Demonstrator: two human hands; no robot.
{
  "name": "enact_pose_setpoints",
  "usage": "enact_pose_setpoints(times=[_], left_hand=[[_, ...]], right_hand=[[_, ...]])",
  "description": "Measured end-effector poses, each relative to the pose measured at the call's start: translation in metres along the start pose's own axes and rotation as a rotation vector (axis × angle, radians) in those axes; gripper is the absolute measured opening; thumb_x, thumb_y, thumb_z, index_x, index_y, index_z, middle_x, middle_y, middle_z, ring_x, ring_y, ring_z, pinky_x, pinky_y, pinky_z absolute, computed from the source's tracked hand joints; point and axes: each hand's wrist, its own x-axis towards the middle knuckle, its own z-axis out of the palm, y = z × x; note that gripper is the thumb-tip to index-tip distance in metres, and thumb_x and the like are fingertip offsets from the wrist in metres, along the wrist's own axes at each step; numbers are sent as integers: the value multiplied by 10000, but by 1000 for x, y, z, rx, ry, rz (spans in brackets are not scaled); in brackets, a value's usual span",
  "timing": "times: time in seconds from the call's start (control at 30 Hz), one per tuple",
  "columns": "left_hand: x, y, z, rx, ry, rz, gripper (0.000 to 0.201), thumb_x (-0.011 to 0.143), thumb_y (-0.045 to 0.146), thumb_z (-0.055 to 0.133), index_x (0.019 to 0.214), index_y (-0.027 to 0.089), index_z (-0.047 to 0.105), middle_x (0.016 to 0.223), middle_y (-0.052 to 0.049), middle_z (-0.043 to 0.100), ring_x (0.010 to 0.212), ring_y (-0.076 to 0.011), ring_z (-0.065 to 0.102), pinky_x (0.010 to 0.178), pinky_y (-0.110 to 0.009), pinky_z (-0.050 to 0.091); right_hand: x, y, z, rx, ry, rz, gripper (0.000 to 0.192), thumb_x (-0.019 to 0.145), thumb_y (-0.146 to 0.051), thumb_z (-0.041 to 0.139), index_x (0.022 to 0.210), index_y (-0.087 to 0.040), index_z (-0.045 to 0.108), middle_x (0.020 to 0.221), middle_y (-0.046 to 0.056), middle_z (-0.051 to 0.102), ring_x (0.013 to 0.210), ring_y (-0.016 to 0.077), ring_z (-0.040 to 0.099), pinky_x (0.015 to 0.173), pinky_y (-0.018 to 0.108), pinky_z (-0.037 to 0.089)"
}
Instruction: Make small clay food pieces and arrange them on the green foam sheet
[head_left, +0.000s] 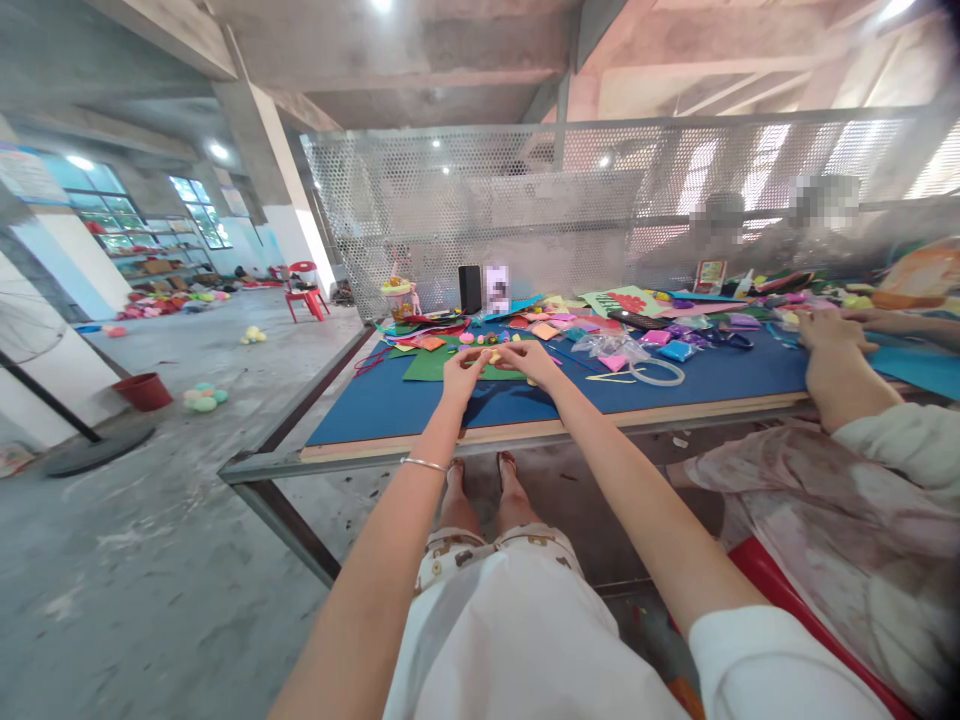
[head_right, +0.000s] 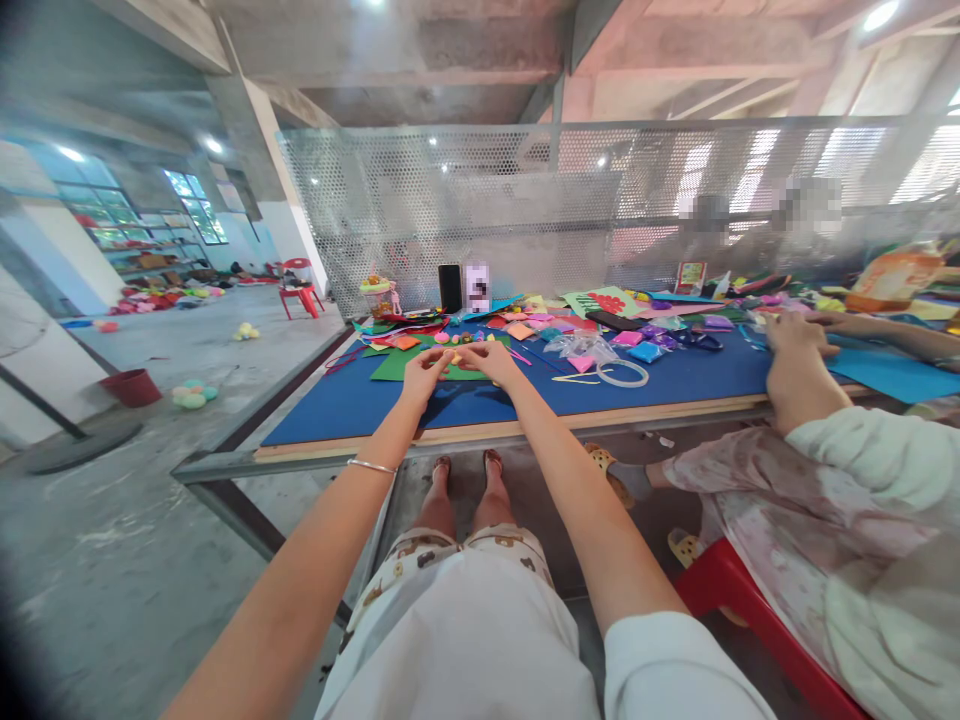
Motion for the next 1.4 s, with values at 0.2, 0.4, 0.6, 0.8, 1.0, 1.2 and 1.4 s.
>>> enact_pose_setpoints(times=[0.2, 0.4, 0.6, 0.8, 1.0, 1.2, 1.4], left_hand=[[-1, 2, 1, 107, -12, 134, 228, 713, 353, 679, 842, 167, 709, 836, -54, 702, 762, -164, 624, 666, -258, 492], [-8, 9, 5, 289, -49, 249, 242, 698, 202, 705, 940, 194, 714, 930, -52, 688, 698, -147, 593, 717, -265, 468], [-16, 15, 5, 472, 30, 301, 227, 761, 232, 670, 982, 201, 711, 951, -65, 665, 747, -182, 573, 746, -282, 419], [-12, 9, 2, 545, 78, 295, 161, 823, 298, 607, 838, 181, 717, 811, -68, 680, 722, -189, 568, 733, -287, 413], [-12, 8, 3, 554, 35, 327, 204, 849, 328, 565, 880, 187, 709, 873, -69, 695, 751, -189, 582, 746, -289, 428], [-14, 11, 5, 558, 12, 354, 341, 753, 271, 689, 1084, 198, 652, 1036, -80, 665, 869, -214, 588, 818, -306, 432], [-13, 8, 5, 543, 29, 339, 122, 808, 248, 624, 879, 186, 701, 884, -84, 680, 891, -224, 593, 826, -311, 428]], right_hand=[[3, 6, -3, -35, 7, -28, 421, 549, -485, 782, 824, -170, 730, 833, 60, 732, 817, 231, 682, 833, 391, 537], [4, 10, -7, -26, 63, -22, 445, 547, -529, 764, 773, -150, 710, 765, 77, 723, 727, 220, 682, 761, 385, 564], [1, 5, -1, -4, 40, -12, 487, 546, -553, 755, 814, -149, 710, 803, 80, 724, 745, 217, 685, 746, 370, 573], [0, 2, 1, 22, 28, -7, 532, 547, -568, 752, 892, -168, 689, 788, 66, 725, 705, 200, 690, 721, 358, 578], [1, 3, -2, 6, 71, -26, 484, 556, -588, 736, 793, -169, 681, 760, 60, 716, 695, 202, 685, 726, 363, 578], [0, -1, -3, -37, 98, -62, 484, 558, -607, 724, 747, -164, 675, 718, 52, 702, 656, 186, 664, 702, 352, 573], [-3, -4, 1, -82, 57, -99, 445, 607, -588, 701, 745, -166, 672, 735, 60, 703, 681, 193, 674, 702, 335, 560]])
